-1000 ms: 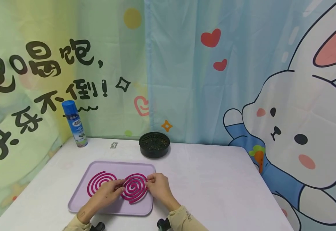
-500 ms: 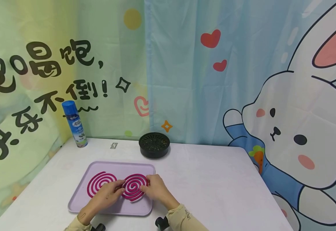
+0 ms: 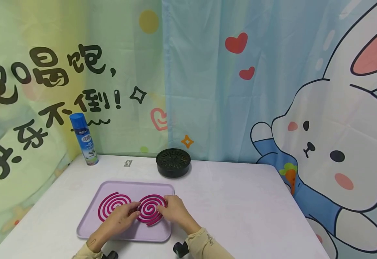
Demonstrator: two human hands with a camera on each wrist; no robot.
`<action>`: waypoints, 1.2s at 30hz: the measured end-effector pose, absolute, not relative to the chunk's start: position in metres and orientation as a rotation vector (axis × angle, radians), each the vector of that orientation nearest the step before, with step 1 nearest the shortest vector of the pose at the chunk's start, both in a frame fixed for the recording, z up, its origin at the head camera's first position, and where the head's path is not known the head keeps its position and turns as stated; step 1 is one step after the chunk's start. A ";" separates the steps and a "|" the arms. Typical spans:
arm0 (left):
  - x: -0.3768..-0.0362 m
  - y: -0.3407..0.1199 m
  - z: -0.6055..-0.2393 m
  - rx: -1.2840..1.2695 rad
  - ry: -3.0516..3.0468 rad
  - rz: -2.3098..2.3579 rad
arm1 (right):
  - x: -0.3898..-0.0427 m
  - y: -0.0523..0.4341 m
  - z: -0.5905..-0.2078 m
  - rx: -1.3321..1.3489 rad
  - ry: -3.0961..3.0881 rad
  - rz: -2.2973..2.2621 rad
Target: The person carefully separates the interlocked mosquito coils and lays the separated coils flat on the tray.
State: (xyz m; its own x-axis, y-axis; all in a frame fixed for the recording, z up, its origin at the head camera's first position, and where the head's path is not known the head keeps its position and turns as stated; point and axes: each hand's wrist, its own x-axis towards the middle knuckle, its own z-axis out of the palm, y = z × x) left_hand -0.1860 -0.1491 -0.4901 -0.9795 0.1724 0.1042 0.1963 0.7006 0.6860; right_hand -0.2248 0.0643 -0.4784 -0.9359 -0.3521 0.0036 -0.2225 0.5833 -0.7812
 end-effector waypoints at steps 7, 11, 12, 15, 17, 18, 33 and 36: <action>-0.187 -0.149 -0.489 -0.292 -2.876 -1.153 | -0.220 0.063 -0.472 -0.384 2.655 -1.294; -0.187 -0.148 -0.490 -0.289 -2.876 -1.165 | -0.219 0.062 -0.471 -0.360 2.663 -1.283; -0.187 -0.148 -0.490 -0.290 -2.874 -1.168 | -0.219 0.062 -0.471 -0.365 2.673 -1.274; -0.186 -0.148 -0.491 -0.301 -2.865 -1.167 | -0.218 0.063 -0.472 -0.385 2.700 -1.242; -0.186 -0.148 -0.491 -0.310 -2.861 -1.165 | -0.218 0.063 -0.472 -0.404 2.713 -1.230; -0.186 -0.148 -0.491 -0.314 -2.860 -1.163 | -0.219 0.064 -0.472 -0.409 2.720 -1.221; -0.183 -0.147 -0.494 -0.330 -2.828 -1.171 | -0.218 0.066 -0.469 -0.397 2.587 -1.276; -0.183 -0.148 -0.494 -0.330 -2.826 -1.165 | -0.218 0.067 -0.469 -0.410 2.575 -1.281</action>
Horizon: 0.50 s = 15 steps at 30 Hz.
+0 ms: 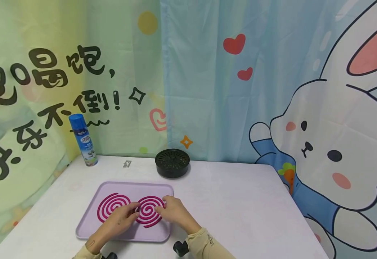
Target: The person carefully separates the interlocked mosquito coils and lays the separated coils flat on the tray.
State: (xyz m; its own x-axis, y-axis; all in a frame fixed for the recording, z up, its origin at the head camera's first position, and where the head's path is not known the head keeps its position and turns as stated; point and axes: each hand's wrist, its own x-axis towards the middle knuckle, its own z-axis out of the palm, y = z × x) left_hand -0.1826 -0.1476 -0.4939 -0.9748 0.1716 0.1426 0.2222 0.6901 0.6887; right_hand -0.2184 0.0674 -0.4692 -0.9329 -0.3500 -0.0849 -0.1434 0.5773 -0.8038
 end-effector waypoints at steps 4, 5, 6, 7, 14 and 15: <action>-0.183 -0.147 -0.493 -0.327 -2.825 -1.154 | -0.220 0.072 -0.469 -0.413 2.577 -1.280; -0.184 -0.147 -0.493 -0.331 -2.818 -1.152 | -0.220 0.074 -0.469 -0.414 2.580 -1.281; -0.184 -0.147 -0.492 -0.330 -2.809 -1.152 | -0.221 0.075 -0.468 -0.415 2.584 -1.285; -0.184 -0.146 -0.491 -0.326 -2.801 -1.151 | -0.222 0.077 -0.468 -0.420 2.594 -1.281; -0.191 -0.138 -0.486 -0.342 -2.725 -1.118 | -0.230 0.099 -0.462 -0.490 2.728 -1.241; -0.193 -0.135 -0.485 -0.348 -2.716 -1.111 | -0.231 0.103 -0.461 -0.474 2.751 -1.235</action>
